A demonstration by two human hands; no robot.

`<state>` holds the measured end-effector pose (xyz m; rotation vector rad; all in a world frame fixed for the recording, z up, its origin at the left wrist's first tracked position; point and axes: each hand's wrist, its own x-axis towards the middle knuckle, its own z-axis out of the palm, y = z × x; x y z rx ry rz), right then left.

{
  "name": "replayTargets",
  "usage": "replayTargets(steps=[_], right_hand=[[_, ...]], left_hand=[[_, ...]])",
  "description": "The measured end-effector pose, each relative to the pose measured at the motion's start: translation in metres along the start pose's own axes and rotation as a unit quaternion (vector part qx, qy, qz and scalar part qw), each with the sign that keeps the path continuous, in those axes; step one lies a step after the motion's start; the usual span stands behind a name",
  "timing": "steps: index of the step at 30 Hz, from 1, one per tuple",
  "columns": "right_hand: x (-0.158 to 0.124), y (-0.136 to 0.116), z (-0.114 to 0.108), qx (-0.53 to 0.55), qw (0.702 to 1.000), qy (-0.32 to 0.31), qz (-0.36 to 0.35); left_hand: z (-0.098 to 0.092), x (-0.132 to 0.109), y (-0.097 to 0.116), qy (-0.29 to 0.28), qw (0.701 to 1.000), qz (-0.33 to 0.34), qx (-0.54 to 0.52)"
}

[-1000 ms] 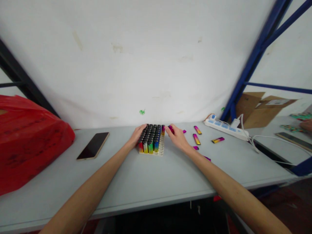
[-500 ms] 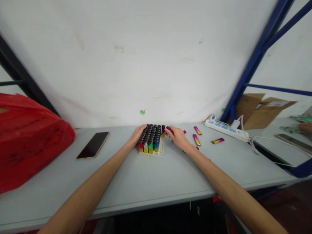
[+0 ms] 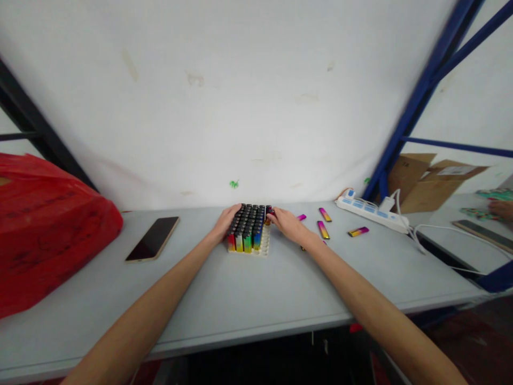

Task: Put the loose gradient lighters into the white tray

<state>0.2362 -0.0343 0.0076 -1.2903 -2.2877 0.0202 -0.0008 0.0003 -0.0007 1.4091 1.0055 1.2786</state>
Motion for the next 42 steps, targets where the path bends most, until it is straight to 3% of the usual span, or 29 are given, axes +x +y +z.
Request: replayTargets(steps=[16, 24, 29, 34, 37, 42], right_hand=[[-0.003, -0.016, -0.011, -0.127, 0.99, -0.023, 0.054], [-0.015, 0.036, -0.04, -0.095, 0.995, 0.02, 0.026], [-0.026, 0.073, -0.04, -0.082, 0.994, -0.068, 0.021], [-0.028, 0.076, -0.039, -0.098, 0.986, -0.124, 0.043], [-0.025, 0.064, -0.043, -0.084, 0.991, -0.098, 0.038], [-0.023, 0.039, -0.05, 0.006, 0.998, 0.022, 0.059]], left_hand=[[-0.001, 0.001, -0.002, -0.001, 1.0, -0.013, -0.012], [0.001, -0.001, 0.002, -0.01, 1.0, -0.015, -0.02], [0.001, -0.001, 0.0, -0.009, 1.0, -0.011, -0.027], [-0.001, 0.001, -0.002, -0.007, 1.0, -0.007, -0.014], [-0.001, 0.002, -0.002, -0.004, 1.0, 0.001, -0.001], [-0.002, 0.002, -0.004, -0.009, 1.0, -0.001, -0.011]])
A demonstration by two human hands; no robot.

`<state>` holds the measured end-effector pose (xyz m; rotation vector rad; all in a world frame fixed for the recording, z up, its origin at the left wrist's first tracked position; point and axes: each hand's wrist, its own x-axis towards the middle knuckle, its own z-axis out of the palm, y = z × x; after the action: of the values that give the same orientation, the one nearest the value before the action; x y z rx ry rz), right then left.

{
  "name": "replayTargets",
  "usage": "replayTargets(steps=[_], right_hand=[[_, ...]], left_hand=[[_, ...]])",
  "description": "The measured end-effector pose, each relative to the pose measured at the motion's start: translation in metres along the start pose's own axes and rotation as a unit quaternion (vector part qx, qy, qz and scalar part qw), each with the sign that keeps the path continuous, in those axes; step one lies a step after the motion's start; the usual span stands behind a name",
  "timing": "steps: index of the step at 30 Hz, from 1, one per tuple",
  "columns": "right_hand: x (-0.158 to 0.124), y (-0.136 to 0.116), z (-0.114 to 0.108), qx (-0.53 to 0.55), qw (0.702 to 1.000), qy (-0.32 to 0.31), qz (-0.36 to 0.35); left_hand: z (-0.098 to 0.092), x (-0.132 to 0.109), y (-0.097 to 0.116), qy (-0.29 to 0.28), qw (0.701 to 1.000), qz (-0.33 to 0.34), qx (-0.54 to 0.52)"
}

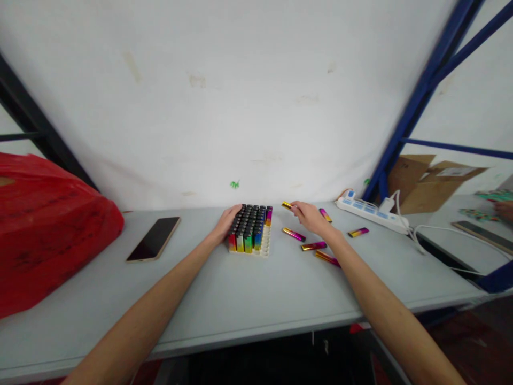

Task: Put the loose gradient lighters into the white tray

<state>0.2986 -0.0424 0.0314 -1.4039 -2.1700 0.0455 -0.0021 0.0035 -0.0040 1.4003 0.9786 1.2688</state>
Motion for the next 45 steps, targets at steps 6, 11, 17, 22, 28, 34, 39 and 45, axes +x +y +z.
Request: replayTargets(steps=[6, 11, 17, 22, 28, 34, 39, 45], right_hand=[[0.001, -0.017, 0.0, 0.142, 0.983, 0.1, 0.055], [0.004, -0.021, 0.011, 0.229, 0.963, 0.113, 0.083], [0.001, -0.041, 0.019, 0.455, 0.889, 0.015, 0.055], [-0.002, -0.055, 0.025, 0.529, 0.842, -0.029, 0.098], [-0.003, -0.062, 0.031, 0.548, 0.823, -0.042, 0.144], [-0.004, -0.071, 0.034, 0.538, 0.816, -0.001, 0.21], [-0.005, -0.071, 0.038, 0.497, 0.843, 0.005, 0.207], [-0.006, -0.073, 0.035, 0.48, 0.856, 0.01, 0.19]], left_hand=[[0.0, -0.001, 0.001, -0.009, 1.0, -0.002, -0.014], [0.001, -0.002, 0.004, -0.001, 1.0, 0.003, 0.001], [0.001, -0.002, 0.004, 0.003, 1.0, 0.0, 0.005], [0.0, -0.001, 0.003, -0.002, 1.0, -0.005, -0.006], [0.0, 0.0, 0.002, 0.005, 1.0, 0.001, 0.005], [0.0, 0.0, 0.001, 0.001, 1.0, 0.003, 0.004], [0.0, -0.002, 0.003, -0.003, 1.0, 0.005, 0.014], [0.001, -0.003, 0.007, 0.003, 1.0, 0.005, 0.027]])
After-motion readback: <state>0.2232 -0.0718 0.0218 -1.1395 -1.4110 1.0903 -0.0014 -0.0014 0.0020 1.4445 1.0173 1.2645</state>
